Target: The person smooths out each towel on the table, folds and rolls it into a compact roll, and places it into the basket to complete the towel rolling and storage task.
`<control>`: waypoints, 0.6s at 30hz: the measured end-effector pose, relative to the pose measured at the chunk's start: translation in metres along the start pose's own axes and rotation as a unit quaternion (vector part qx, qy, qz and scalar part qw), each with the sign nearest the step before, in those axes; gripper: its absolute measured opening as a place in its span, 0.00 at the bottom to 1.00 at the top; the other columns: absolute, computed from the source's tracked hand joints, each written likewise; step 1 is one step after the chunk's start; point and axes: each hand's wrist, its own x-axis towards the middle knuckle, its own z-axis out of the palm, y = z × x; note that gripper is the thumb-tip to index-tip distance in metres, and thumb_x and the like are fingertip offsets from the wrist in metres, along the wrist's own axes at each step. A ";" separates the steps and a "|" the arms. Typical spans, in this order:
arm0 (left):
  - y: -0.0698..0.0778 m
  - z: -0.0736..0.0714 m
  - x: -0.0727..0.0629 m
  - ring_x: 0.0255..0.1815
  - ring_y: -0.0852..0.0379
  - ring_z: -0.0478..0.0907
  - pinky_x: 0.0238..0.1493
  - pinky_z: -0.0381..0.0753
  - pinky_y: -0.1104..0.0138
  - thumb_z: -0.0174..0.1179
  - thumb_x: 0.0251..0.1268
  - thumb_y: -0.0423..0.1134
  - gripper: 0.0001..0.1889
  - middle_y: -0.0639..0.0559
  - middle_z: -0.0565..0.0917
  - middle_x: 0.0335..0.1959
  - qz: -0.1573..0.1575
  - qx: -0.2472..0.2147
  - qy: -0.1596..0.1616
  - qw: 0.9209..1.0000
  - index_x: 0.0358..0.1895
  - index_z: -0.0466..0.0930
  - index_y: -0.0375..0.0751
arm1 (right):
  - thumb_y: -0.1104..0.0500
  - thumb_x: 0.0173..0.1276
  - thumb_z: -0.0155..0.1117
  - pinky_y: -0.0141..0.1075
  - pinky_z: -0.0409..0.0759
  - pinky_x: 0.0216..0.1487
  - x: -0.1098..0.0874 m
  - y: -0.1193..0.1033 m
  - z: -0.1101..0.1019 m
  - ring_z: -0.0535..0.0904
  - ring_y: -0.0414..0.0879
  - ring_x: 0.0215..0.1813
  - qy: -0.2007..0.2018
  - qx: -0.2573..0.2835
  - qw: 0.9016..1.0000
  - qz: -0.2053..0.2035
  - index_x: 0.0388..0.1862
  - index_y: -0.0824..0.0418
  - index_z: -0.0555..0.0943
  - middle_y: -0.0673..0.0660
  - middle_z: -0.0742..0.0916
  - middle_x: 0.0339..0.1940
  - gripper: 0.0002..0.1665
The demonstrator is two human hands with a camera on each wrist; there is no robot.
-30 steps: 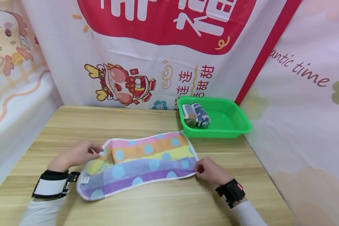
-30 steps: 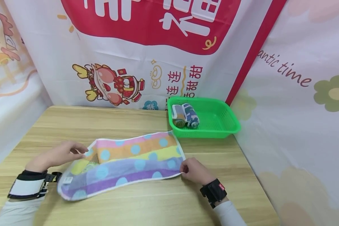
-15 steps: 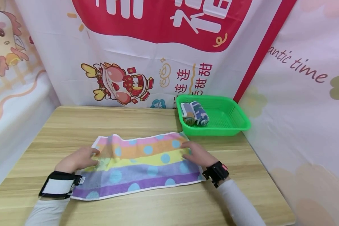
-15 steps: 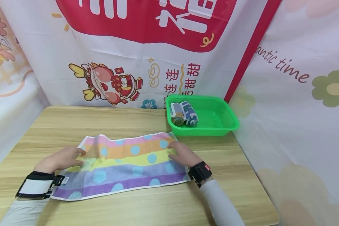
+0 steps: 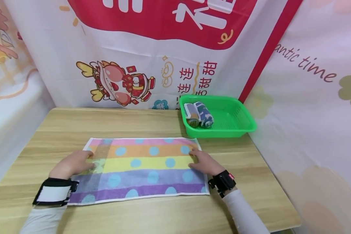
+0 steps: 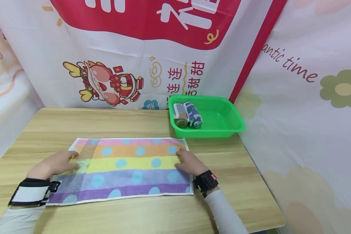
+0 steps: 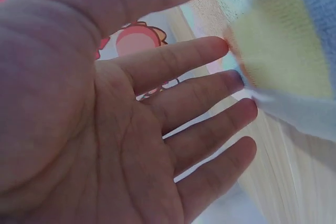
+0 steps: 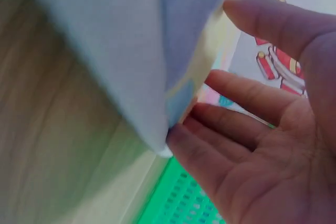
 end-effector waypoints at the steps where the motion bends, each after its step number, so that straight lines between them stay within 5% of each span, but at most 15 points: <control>1: 0.002 0.000 0.001 0.56 0.25 0.76 0.54 0.76 0.37 0.64 0.65 0.43 0.32 0.18 0.76 0.57 -0.002 -0.002 -0.002 1.000 0.61 0.71 0.17 | 0.58 0.68 0.71 0.53 0.68 0.74 -0.002 0.002 -0.001 0.66 0.62 0.76 0.005 0.004 1.000 0.007 0.69 0.70 0.74 0.69 0.73 0.74 0.34; 6: 0.010 0.004 0.002 0.59 0.23 0.74 0.57 0.75 0.36 0.64 0.65 0.44 0.33 0.19 0.75 0.59 0.005 -0.005 -0.003 1.000 0.63 0.71 0.18 | 0.58 0.69 0.69 0.54 0.73 0.69 -0.001 0.012 -0.007 0.74 0.61 0.70 0.016 0.002 1.000 0.017 0.66 0.69 0.77 0.67 0.79 0.68 0.29; 12: 0.011 0.000 0.007 0.55 0.25 0.77 0.52 0.78 0.38 0.63 0.66 0.42 0.32 0.19 0.77 0.55 0.012 -0.009 0.015 1.000 0.63 0.70 0.17 | 0.64 0.69 0.67 0.48 0.83 0.48 0.015 0.015 -0.015 0.82 0.53 0.44 0.049 0.000 0.999 0.003 0.51 0.69 0.84 0.62 0.87 0.43 0.14; 18: 0.002 -0.013 0.043 0.52 0.27 0.78 0.49 0.79 0.38 0.60 0.67 0.35 0.27 0.21 0.78 0.54 0.018 -0.013 0.073 0.997 0.64 0.70 0.18 | 0.66 0.74 0.60 0.47 0.84 0.47 0.043 0.013 -0.021 0.85 0.53 0.42 0.099 0.005 0.995 -0.016 0.54 0.68 0.84 0.65 0.88 0.40 0.14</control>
